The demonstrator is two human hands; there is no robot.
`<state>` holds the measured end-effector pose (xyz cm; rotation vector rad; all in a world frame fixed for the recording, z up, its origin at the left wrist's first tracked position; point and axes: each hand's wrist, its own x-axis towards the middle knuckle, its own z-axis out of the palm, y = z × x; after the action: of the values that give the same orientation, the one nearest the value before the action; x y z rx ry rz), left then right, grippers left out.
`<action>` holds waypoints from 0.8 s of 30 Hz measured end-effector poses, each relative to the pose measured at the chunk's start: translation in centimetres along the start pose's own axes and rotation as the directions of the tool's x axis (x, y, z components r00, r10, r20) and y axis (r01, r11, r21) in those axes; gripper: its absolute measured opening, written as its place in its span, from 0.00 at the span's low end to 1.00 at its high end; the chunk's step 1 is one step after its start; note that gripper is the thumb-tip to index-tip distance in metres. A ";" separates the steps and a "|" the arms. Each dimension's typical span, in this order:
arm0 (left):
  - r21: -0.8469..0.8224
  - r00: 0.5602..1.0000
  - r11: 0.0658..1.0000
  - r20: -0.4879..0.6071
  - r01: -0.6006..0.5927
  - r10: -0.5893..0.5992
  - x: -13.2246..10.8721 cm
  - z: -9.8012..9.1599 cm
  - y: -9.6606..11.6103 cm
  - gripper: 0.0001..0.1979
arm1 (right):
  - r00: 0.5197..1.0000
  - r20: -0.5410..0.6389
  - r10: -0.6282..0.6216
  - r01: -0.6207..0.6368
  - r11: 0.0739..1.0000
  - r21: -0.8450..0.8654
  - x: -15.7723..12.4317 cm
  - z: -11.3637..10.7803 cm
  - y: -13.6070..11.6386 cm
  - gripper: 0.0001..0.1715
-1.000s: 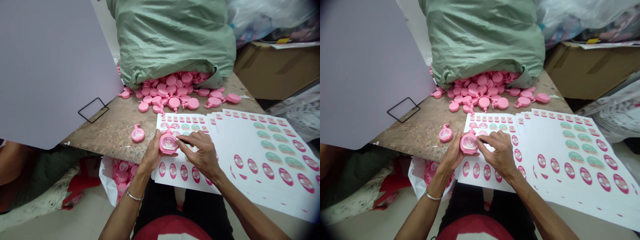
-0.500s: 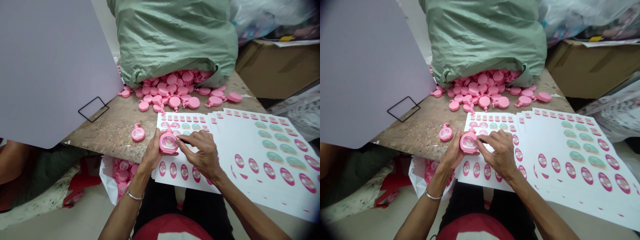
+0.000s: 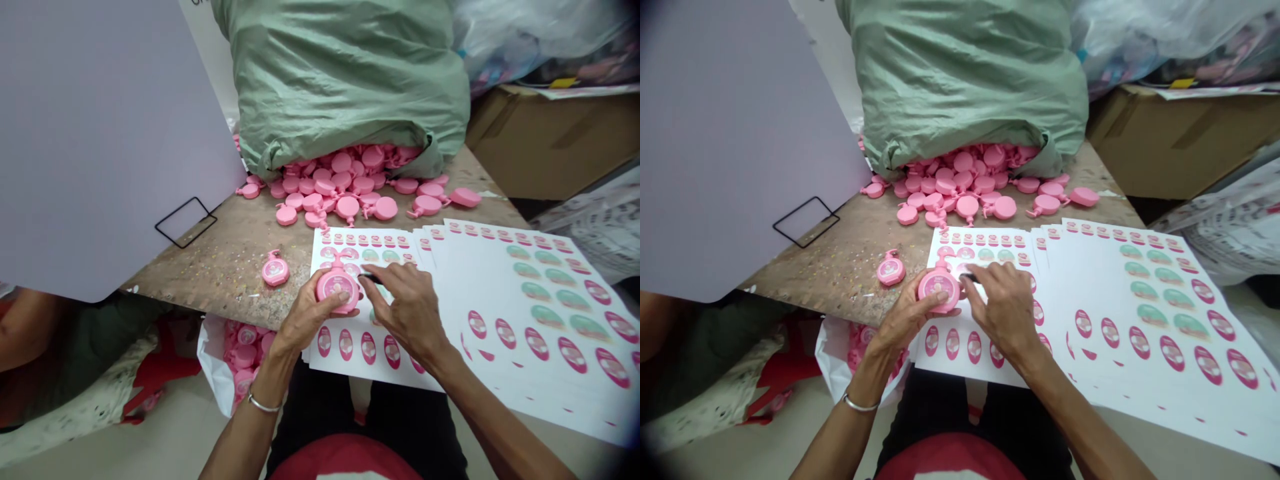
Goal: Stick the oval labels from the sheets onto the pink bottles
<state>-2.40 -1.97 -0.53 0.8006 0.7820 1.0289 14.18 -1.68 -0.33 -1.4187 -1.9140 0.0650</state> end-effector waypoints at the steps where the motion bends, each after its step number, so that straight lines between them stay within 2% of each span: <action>1: 0.017 1.000 1.000 0.005 0.001 -0.001 -0.2 0.2 0.0 0.23 | 0.999 -0.005 0.052 -0.052 0.998 0.034 -0.1 0.2 -0.1 0.19; 4: 0.107 0.999 0.994 0.036 0.016 -0.020 -1.0 0.4 -0.1 0.20 | 0.985 0.044 0.167 -0.173 0.961 0.215 0.0 1.2 0.2 0.36; 6: 0.134 0.999 0.990 0.017 0.048 -0.051 -1.5 -0.5 -0.2 0.20 | 0.973 0.078 0.217 -0.229 0.940 0.251 0.6 2.0 1.6 0.40; 8: 0.224 0.993 0.973 -0.113 0.058 -0.034 -1.5 -2.3 -0.4 0.19 | 0.953 0.077 0.293 -0.303 0.931 0.203 2.1 2.8 4.0 0.37; 9: 0.334 0.975 0.942 -0.219 0.041 0.036 -1.4 -3.5 -0.4 0.17 | 0.936 0.088 0.340 -0.350 0.922 0.167 3.2 3.2 5.4 0.34; 11: 0.627 0.900 0.778 -0.360 0.039 0.245 -0.7 -5.9 -0.6 0.15 | 0.895 0.147 0.422 -0.428 0.904 0.012 5.9 4.2 7.8 0.25; 13: 0.808 0.838 0.580 -0.385 0.103 0.387 0.2 -7.8 -0.7 0.15 | 0.862 0.183 0.472 -0.456 0.881 -0.123 8.8 5.8 9.1 0.22; 15: 0.912 0.790 0.386 -0.336 0.137 0.513 1.1 -8.7 -0.7 0.16 | 0.855 0.185 0.485 -0.458 0.872 -0.173 11.4 7.7 9.2 0.22; 17: 0.969 0.723 0.207 -0.237 0.132 0.649 1.4 -8.9 -0.4 0.18 | 0.860 0.179 0.479 -0.448 0.874 -0.187 13.3 9.2 8.8 0.22; 19: 0.989 0.649 0.111 -0.147 0.096 0.746 1.4 -8.7 0.2 0.19 | 0.867 0.182 0.464 -0.428 0.881 -0.202 14.3 9.6 8.4 0.21; 21: 0.990 0.616 0.140 -0.119 0.014 0.778 1.2 -8.3 1.3 0.17 | 0.881 0.194 0.431 -0.391 0.896 -0.211 14.3 8.7 8.2 0.19; 22: 0.980 0.625 0.194 -0.126 -0.041 0.771 1.1 -8.0 1.9 0.16 | 0.889 0.204 0.410 -0.370 0.905 -0.209 14.0 7.7 8.0 0.18; 23: 0.958 0.658 0.272 -0.147 -0.091 0.739 1.1 -7.6 2.5 0.15 | 0.907 0.229 0.353 -0.312 0.929 -0.198 13.4 6.6 7.7 0.17; 24: 0.921 0.716 0.369 -0.173 -0.126 0.676 1.2 -7.1 3.0 0.15 | 0.923 0.267 0.275 -0.234 0.956 -0.176 12.7 5.3 7.2 0.16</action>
<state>-9.34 1.48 -1.65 1.7296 1.7521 1.3471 15.50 13.78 -0.75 -1.8354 -1.9831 0.2814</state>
